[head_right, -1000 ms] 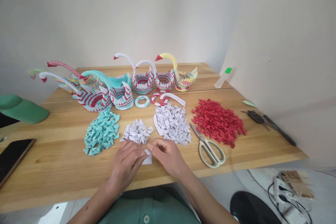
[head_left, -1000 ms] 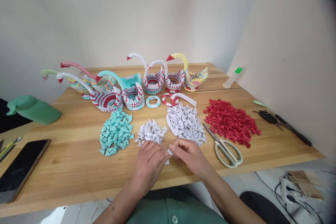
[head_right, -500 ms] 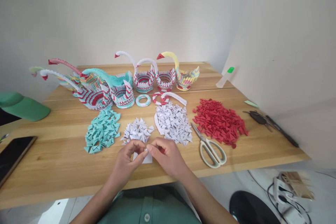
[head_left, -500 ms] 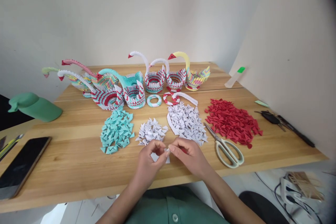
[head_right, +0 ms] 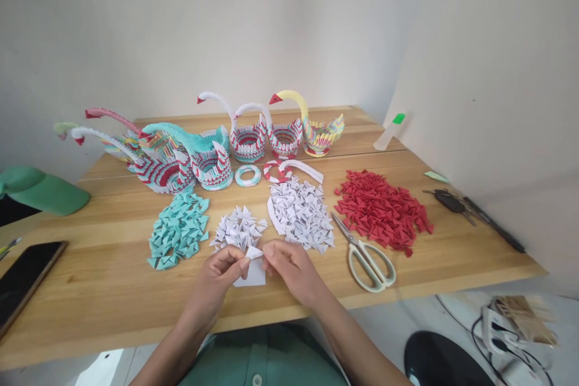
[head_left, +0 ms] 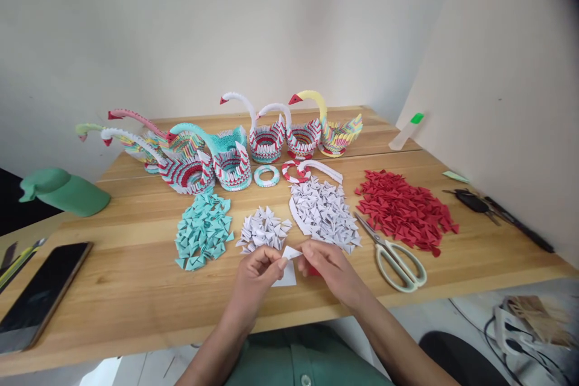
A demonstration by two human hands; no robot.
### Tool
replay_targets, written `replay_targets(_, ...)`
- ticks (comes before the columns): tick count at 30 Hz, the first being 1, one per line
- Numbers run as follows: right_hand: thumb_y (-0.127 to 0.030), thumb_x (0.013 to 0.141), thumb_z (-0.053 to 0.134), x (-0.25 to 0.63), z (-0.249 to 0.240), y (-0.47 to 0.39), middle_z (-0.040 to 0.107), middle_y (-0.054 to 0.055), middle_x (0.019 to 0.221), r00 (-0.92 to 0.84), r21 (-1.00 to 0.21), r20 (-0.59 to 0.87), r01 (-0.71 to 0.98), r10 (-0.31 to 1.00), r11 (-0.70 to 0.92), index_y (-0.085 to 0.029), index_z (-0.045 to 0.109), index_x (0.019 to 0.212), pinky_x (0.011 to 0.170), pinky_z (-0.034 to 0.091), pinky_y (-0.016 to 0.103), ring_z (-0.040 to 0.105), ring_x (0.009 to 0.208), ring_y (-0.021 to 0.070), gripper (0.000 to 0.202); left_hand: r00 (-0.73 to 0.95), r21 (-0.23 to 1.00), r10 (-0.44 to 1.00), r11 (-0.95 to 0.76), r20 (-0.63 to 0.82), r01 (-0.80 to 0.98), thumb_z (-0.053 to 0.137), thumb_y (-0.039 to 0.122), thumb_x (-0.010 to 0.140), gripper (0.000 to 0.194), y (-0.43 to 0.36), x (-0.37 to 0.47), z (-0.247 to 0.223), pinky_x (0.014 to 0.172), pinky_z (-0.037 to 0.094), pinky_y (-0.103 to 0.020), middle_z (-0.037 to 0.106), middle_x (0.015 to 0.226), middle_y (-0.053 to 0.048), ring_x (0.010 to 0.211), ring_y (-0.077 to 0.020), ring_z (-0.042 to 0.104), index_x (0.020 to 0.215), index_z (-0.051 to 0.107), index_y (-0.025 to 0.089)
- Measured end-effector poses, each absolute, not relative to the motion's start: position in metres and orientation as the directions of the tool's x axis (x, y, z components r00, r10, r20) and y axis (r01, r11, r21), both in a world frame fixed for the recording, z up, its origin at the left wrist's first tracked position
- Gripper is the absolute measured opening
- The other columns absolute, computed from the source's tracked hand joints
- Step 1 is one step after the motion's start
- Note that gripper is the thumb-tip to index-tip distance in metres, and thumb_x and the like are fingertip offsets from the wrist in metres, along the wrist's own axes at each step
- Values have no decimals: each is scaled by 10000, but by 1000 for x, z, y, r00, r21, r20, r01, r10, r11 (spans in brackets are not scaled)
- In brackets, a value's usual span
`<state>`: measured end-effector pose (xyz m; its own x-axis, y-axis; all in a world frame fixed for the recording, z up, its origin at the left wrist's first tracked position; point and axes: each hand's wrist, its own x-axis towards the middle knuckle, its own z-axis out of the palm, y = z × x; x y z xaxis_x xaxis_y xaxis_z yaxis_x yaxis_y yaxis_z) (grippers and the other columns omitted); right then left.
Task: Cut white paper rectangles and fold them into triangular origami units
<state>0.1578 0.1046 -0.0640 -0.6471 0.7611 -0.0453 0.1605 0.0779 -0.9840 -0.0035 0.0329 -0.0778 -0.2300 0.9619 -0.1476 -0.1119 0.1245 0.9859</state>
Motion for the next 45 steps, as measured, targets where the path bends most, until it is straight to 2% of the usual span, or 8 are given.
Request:
replay_targets(6, -517, 831, 583, 150, -65, 96, 497, -30, 573, -601, -984, -134, 173, 788, -35, -183, 605, 747, 526, 341, 241, 431, 550, 125, 345, -227, 987, 965, 104, -131, -126, 665, 368, 763, 271, 33, 0, -81, 578, 372, -230, 501, 587, 24, 585, -125, 440, 627, 531, 176)
replay_targets(14, -364, 807, 576, 149, -72, 93, 447, -40, 602, -539, -986, -98, 163, 837, -10, -188, 554, 706, 511, 310, 233, 388, 555, 116, 204, -275, 991, 960, -23, 59, 133, 602, 259, 782, 176, 34, 5, -87, 592, 379, -243, 518, 604, 17, 597, -135, 463, 640, 540, 176)
replay_targets(20, -335, 824, 567, 147, -76, 95, 483, -36, 609, -512, -982, -65, 186, 856, 36, -188, 594, 732, 515, 327, 231, 411, 554, 117, 176, -258, 995, 966, 51, -29, 82, 616, 319, 770, 196, 39, 3, -89, 583, 391, -247, 521, 608, 9, 592, -140, 472, 657, 554, 172)
replay_targets(28, -365, 860, 559, 146, -77, 101, 619, 0, 663, -469, -986, -32, 157, 883, 48, -185, 652, 738, 583, 403, 242, 523, 605, 140, 236, -282, 997, 958, 70, -62, 17, 639, 357, 774, 241, 41, -2, -93, 571, 375, -243, 509, 586, 15, 575, -134, 451, 645, 544, 177)
replay_targets(33, -308, 862, 553, 143, -78, 100, 658, 9, 666, -450, -956, 49, 237, 892, 172, -190, 674, 731, 590, 417, 250, 557, 619, 153, 214, -258, 997, 963, 76, -75, -6, 631, 342, 781, 209, 44, -4, -91, 568, 373, -247, 558, 595, -1, 566, -133, 472, 677, 616, 161)
replay_targets(37, -254, 884, 549, 144, -78, 99, 648, 10, 659, -446, -880, 213, 299, 869, 369, -201, 670, 728, 610, 432, 267, 578, 620, 158, 204, -265, 993, 958, 114, -114, -13, 648, 348, 767, 221, 45, -4, -88, 545, 377, -245, 602, 582, -16, 537, -129, 479, 658, 647, 156)
replay_targets(41, -197, 904, 543, 145, -83, 97, 645, 27, 667, -450, -743, 441, 303, 776, 597, -214, 691, 843, 612, 446, 298, 582, 624, 174, 161, -263, 987, 952, 144, -157, -65, 679, 382, 742, 249, 46, -1, -87, 524, 409, -238, 626, 571, -17, 515, -127, 500, 637, 635, 161)
replay_targets(45, -145, 894, 555, 146, -87, 96, 696, 47, 757, -437, -698, 531, 260, 726, 667, -230, 688, 958, 648, 472, 320, 614, 689, 195, 170, -238, 981, 954, 160, -182, -107, 681, 403, 741, 273, 45, 1, -87, 516, 426, -235, 634, 568, -21, 501, -125, 516, 630, 620, 161)
